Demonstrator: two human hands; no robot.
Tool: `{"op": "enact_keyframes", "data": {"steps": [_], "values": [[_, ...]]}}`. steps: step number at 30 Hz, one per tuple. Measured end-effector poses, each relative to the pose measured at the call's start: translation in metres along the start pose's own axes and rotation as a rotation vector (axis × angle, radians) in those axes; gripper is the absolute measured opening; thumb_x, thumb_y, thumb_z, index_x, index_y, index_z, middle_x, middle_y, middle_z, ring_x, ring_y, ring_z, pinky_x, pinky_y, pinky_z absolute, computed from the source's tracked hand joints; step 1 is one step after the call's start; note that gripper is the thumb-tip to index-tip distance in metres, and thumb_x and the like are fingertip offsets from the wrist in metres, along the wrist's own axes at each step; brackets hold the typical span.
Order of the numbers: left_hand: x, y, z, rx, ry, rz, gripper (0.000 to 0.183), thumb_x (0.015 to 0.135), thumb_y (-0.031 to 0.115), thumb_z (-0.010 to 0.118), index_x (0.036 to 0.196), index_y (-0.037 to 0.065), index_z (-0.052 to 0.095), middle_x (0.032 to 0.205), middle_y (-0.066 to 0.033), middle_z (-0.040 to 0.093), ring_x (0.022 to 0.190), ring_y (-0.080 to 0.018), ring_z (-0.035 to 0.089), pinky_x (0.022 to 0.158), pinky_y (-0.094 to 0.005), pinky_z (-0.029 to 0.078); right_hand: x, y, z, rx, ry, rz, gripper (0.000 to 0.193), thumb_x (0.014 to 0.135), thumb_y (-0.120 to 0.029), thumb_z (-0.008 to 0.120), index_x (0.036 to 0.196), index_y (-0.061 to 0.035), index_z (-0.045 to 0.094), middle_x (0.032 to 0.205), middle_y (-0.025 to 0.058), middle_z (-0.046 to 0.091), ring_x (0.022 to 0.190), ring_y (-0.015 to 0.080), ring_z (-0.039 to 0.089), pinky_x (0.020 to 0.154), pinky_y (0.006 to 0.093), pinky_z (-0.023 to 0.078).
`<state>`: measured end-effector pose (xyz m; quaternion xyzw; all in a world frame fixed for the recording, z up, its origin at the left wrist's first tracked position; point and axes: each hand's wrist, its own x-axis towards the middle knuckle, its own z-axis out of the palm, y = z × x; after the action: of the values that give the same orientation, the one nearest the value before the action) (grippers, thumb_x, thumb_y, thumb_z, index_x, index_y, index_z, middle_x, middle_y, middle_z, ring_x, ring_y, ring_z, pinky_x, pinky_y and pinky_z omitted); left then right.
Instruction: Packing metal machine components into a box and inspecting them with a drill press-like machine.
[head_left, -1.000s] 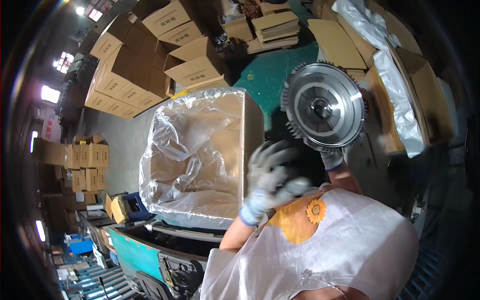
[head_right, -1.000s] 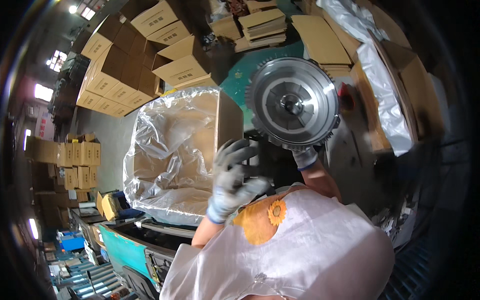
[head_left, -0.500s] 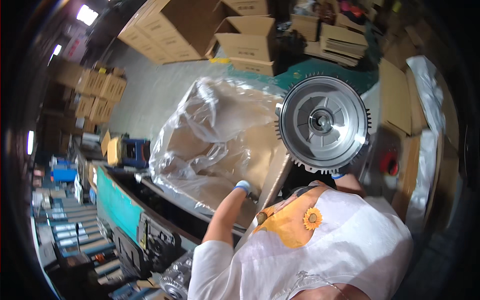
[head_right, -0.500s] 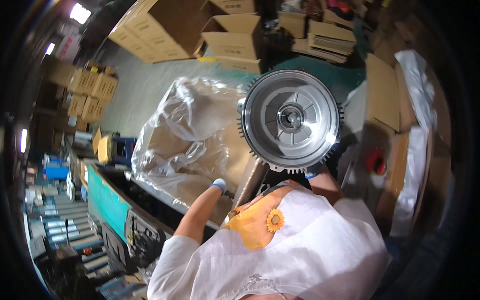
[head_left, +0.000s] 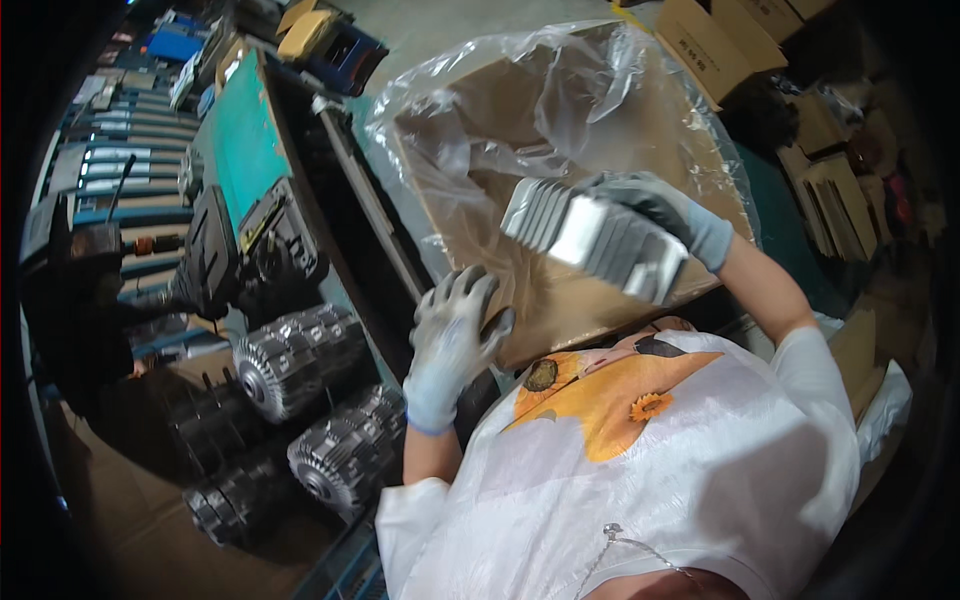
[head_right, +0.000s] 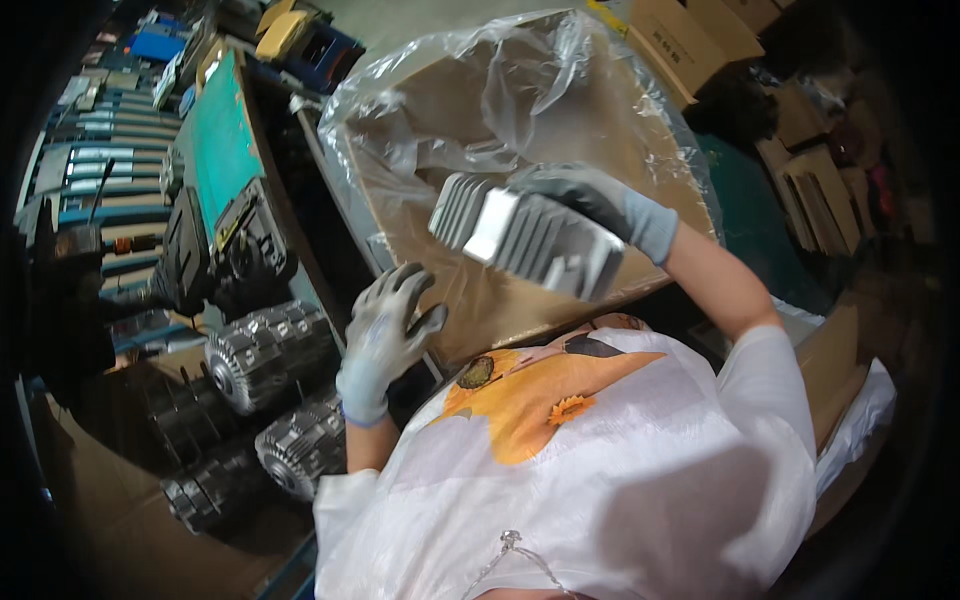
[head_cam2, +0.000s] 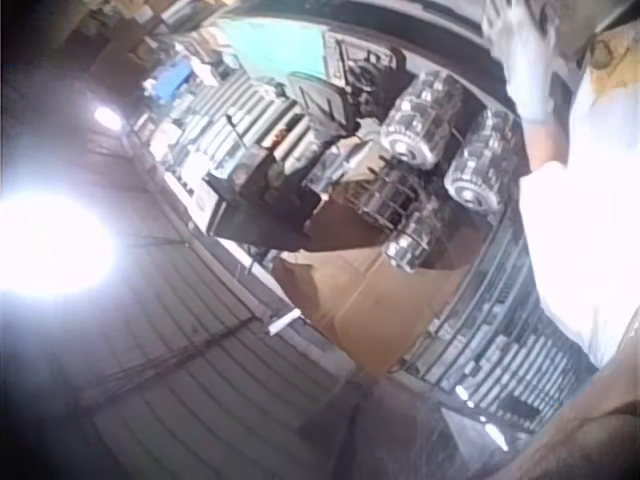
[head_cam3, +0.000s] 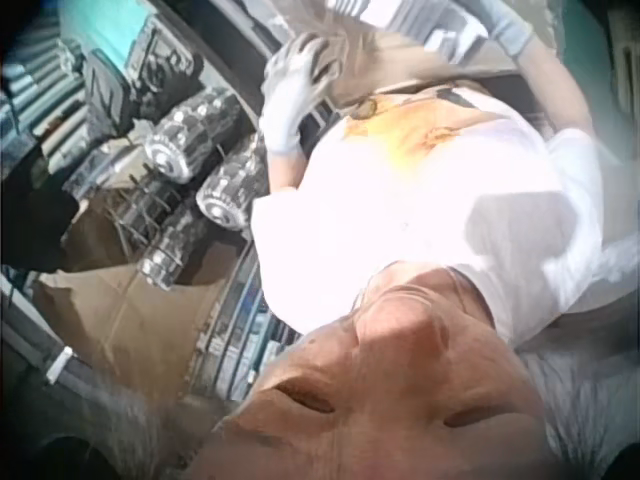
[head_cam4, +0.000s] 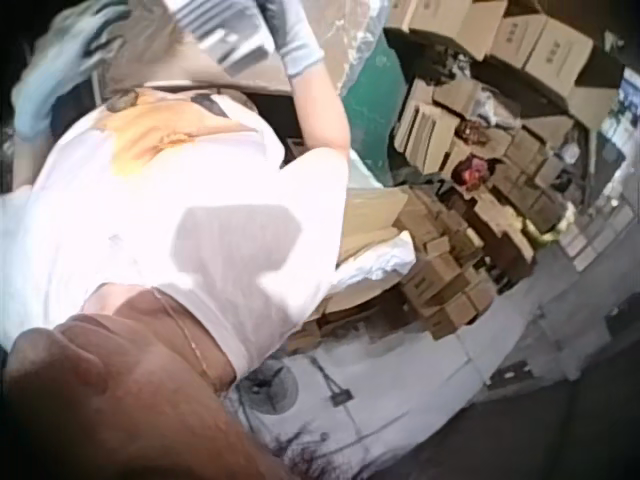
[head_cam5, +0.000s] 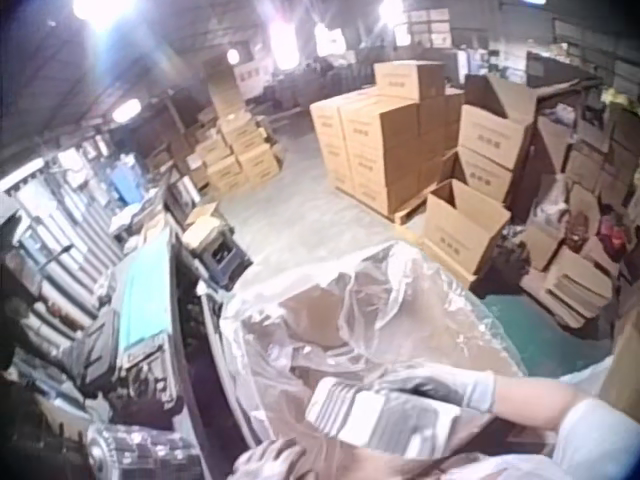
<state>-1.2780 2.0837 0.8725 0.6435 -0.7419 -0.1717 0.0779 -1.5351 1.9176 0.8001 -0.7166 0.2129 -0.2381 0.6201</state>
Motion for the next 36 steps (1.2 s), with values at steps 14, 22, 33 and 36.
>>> {"op": "enact_keyframes", "data": {"steps": [14,22,33,36], "values": [[-0.070,0.057,0.101,-0.451,0.303,-0.538,0.090,0.061,0.036,0.076,0.133,0.009,0.029,0.136,-0.0298,0.013,0.128,-0.0413,0.016,0.102,-0.0447,0.023,0.030,0.141,0.119,-1.045,-0.253,0.090,0.051,0.069,-0.044,0.058,0.094,0.0001,0.057,0.118,0.0235,0.041,0.108,0.0389,0.037,0.091,0.0452,0.030],[-0.064,0.064,0.114,-0.305,0.301,-0.590,0.099,0.058,0.040,0.075,0.137,0.014,0.022,0.137,-0.0297,0.010,0.125,-0.0456,0.016,0.102,-0.0480,0.020,0.020,0.169,0.126,-1.062,-0.241,0.020,0.049,0.067,-0.042,0.060,0.090,0.0016,0.061,0.115,0.0175,0.045,0.108,0.0324,0.040,0.091,0.0423,0.031],[-0.078,0.052,0.109,-0.414,0.322,-0.535,0.095,0.063,0.037,0.075,0.136,0.007,0.021,0.138,-0.0266,0.008,0.129,-0.0382,0.017,0.102,-0.0443,0.023,0.023,0.119,0.092,-1.064,-0.453,-0.005,0.047,0.067,-0.043,0.059,0.084,0.0009,0.064,0.115,0.0175,0.045,0.108,0.0324,0.039,0.093,0.0422,0.032],[-0.094,0.029,0.092,-0.662,0.470,-0.440,0.092,0.067,0.019,0.074,0.137,0.007,0.015,0.141,-0.0186,0.007,0.130,-0.0260,0.017,0.105,-0.0400,0.020,0.019,0.134,0.098,-1.064,-0.445,-0.053,0.046,0.065,-0.042,0.060,0.082,0.0010,0.064,0.113,0.0170,0.046,0.107,0.0325,0.040,0.092,0.0418,0.033]]}}
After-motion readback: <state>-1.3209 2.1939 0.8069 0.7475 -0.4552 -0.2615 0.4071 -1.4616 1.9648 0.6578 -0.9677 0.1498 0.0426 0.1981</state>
